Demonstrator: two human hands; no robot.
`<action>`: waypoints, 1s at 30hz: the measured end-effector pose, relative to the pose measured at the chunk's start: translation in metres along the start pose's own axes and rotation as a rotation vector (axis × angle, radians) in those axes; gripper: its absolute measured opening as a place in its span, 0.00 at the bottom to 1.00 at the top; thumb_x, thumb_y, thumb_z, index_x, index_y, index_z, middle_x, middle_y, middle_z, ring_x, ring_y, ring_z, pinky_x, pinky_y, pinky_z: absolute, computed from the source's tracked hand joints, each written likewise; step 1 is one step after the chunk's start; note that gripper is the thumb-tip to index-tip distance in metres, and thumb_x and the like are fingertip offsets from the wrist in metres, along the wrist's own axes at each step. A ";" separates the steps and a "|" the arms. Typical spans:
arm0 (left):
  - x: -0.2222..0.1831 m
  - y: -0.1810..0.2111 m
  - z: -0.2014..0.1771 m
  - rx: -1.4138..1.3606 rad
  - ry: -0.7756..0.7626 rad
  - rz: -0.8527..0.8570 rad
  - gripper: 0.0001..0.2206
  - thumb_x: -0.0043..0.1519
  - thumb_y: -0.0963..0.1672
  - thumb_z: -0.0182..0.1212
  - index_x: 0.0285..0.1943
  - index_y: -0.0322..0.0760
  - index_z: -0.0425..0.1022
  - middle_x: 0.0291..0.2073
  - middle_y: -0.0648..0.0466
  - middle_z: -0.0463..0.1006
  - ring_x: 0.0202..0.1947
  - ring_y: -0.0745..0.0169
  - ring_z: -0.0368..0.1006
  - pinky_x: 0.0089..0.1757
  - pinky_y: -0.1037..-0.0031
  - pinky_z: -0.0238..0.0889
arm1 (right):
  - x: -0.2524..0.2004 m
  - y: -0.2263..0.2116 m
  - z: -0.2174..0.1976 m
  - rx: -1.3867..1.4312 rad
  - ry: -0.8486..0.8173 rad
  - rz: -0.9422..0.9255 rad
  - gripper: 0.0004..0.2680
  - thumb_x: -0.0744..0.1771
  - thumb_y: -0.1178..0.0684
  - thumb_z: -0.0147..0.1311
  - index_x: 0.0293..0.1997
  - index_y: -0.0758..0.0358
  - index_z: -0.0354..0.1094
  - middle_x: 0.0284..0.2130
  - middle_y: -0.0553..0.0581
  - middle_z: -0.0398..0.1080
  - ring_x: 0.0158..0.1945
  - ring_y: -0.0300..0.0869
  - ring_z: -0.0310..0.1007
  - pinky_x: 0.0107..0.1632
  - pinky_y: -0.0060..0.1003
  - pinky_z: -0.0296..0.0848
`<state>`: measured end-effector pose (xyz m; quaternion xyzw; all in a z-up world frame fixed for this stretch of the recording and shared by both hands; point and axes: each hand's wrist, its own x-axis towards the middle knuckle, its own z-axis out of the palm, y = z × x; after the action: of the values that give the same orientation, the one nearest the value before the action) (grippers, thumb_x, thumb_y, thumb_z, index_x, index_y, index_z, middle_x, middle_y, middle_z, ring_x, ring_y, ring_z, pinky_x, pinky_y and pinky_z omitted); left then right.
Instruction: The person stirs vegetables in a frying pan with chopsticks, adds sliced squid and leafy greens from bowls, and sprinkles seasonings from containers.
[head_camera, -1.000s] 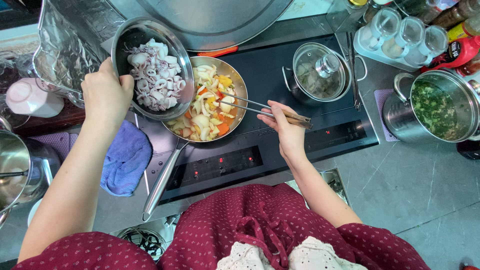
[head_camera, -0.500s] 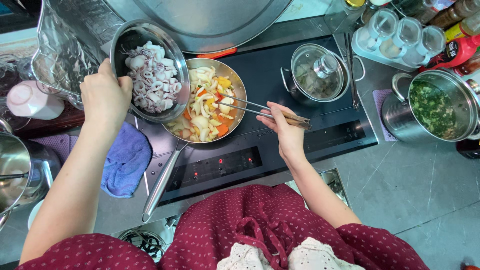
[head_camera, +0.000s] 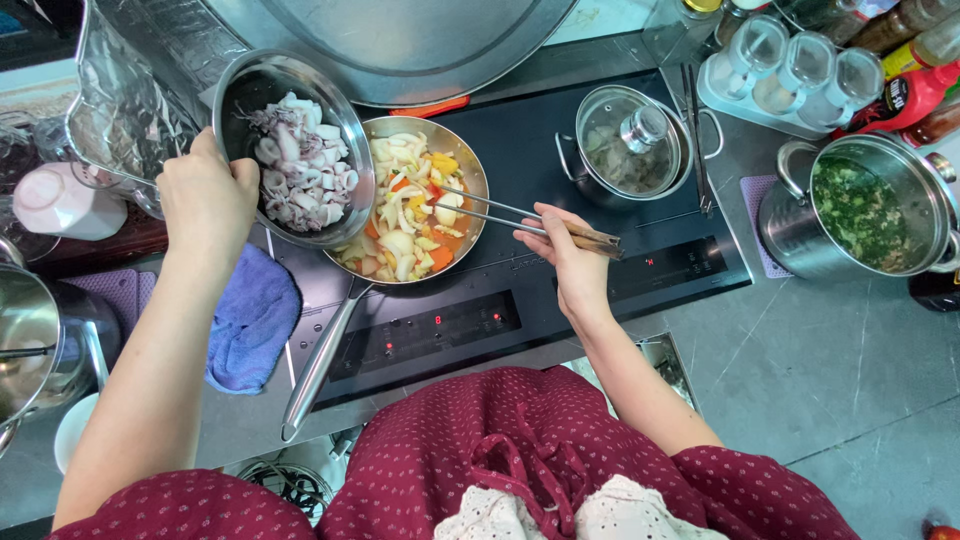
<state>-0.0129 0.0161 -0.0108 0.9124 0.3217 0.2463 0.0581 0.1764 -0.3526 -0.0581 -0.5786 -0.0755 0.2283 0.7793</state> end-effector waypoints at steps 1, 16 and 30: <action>-0.001 0.000 0.001 -0.002 0.007 -0.001 0.11 0.63 0.41 0.60 0.49 0.23 0.77 0.28 0.29 0.76 0.31 0.23 0.75 0.41 0.45 0.69 | -0.001 0.000 0.000 0.003 0.003 0.001 0.12 0.70 0.54 0.53 0.54 0.75 0.70 0.44 0.69 0.76 0.46 0.51 0.82 0.51 0.37 0.82; -0.054 -0.049 0.059 -1.219 -0.135 -0.786 0.08 0.62 0.38 0.52 0.36 0.19 0.72 0.29 0.37 0.80 0.26 0.46 0.81 0.30 0.65 0.80 | -0.018 -0.017 -0.020 0.109 0.069 -0.047 0.12 0.70 0.55 0.54 0.54 0.77 0.70 0.44 0.69 0.76 0.46 0.52 0.81 0.52 0.40 0.82; -0.127 0.086 0.023 -0.928 -0.021 -0.449 0.06 0.68 0.38 0.56 0.44 0.23 0.76 0.31 0.50 0.77 0.29 0.63 0.75 0.32 0.73 0.71 | -0.078 -0.055 -0.099 0.282 0.189 -0.141 0.13 0.71 0.56 0.49 0.58 0.77 0.66 0.47 0.71 0.75 0.51 0.54 0.79 0.56 0.40 0.80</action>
<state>-0.0390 -0.1282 -0.0605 0.7015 0.3656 0.3356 0.5115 0.1597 -0.4853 -0.0268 -0.4757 -0.0095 0.1260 0.8705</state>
